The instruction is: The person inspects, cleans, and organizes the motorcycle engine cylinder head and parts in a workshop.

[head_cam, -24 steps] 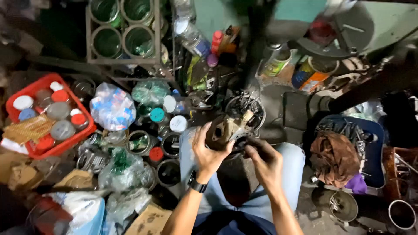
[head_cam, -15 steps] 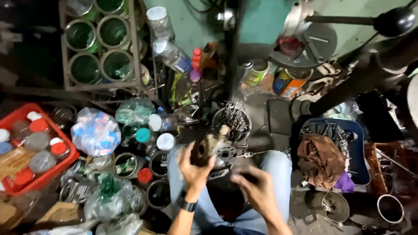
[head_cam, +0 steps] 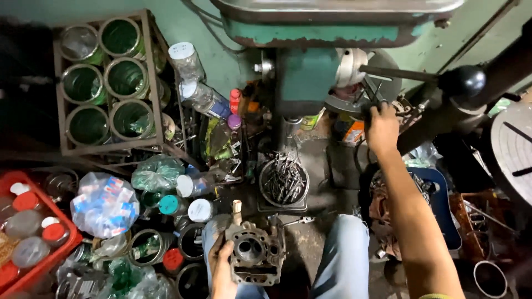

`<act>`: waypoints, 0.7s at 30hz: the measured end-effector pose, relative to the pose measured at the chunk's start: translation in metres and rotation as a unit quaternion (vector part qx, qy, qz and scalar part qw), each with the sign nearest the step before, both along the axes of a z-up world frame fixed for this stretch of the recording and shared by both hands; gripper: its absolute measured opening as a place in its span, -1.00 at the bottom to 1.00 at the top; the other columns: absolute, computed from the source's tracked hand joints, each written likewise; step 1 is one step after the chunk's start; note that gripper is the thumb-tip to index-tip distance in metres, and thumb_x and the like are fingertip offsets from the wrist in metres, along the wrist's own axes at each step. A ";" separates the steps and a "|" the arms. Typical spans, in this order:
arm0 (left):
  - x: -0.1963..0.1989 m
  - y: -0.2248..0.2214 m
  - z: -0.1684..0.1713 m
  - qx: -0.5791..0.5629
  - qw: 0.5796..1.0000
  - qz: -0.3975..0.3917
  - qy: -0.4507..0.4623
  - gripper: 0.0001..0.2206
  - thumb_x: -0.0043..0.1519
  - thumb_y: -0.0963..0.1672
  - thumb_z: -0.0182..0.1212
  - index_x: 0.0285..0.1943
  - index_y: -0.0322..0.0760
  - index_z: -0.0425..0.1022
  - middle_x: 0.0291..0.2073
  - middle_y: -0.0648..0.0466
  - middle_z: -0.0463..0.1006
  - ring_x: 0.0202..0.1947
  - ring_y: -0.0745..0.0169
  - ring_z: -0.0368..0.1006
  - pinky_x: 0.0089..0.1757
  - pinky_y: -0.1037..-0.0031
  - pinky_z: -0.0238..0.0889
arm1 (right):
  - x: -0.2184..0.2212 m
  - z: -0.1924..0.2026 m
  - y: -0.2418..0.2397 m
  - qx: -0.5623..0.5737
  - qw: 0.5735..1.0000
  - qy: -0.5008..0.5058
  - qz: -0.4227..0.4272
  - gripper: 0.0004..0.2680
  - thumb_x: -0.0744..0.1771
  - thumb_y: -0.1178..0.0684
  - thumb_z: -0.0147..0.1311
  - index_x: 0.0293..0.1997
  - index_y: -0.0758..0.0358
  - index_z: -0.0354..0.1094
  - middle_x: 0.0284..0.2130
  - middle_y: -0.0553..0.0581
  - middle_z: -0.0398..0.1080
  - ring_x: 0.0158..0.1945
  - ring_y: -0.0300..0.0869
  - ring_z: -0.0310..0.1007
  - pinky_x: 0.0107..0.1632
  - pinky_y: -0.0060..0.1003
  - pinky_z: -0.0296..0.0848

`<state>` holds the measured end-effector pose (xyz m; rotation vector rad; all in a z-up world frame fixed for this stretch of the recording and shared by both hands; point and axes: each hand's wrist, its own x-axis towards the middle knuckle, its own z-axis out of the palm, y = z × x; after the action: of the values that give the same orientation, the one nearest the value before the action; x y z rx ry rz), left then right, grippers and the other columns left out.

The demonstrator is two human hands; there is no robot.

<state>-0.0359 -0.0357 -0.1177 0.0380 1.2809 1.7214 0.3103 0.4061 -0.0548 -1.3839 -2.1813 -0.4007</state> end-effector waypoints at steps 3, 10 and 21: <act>-0.003 -0.005 0.020 -0.007 0.999 -0.011 0.031 -0.46 0.09 -0.14 0.24 0.29 -0.51 0.46 0.08 -0.11 0.60 0.01 0.09 0.53 0.02 0.34 0.36 | -0.012 0.000 -0.014 -0.004 0.998 -0.067 0.012 -0.66 0.28 0.20 0.21 0.19 0.35 0.35 0.10 0.40 0.32 0.17 0.23 0.33 0.16 0.00 0.40; 0.006 0.003 0.013 0.007 0.997 -0.011 0.077 -0.46 0.07 -0.14 0.28 0.28 -0.50 0.48 0.11 -0.07 0.59 0.08 0.12 0.48 0.10 0.37 0.27 | -0.053 0.014 -0.159 0.005 0.972 0.214 0.098 -0.54 0.34 0.25 0.19 0.43 0.45 0.18 0.24 0.50 0.33 0.26 0.29 0.33 0.32 -0.01 0.30; 0.017 0.031 0.059 0.068 0.980 -0.068 0.177 -0.51 0.09 -0.14 0.38 0.21 -0.49 0.52 0.00 0.01 0.62 -0.02 0.27 0.49 0.04 0.44 0.32 | -0.092 -0.040 -0.365 -0.544 0.485 0.665 0.162 -0.20 0.20 -0.29 0.31 0.53 0.36 -0.02 0.39 0.27 0.19 0.40 0.01 0.21 0.37 -0.07 0.18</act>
<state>-0.0189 -0.0049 -0.0583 0.5209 1.3759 1.7302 0.2186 0.0412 -0.0952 -0.9013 -0.9583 1.8871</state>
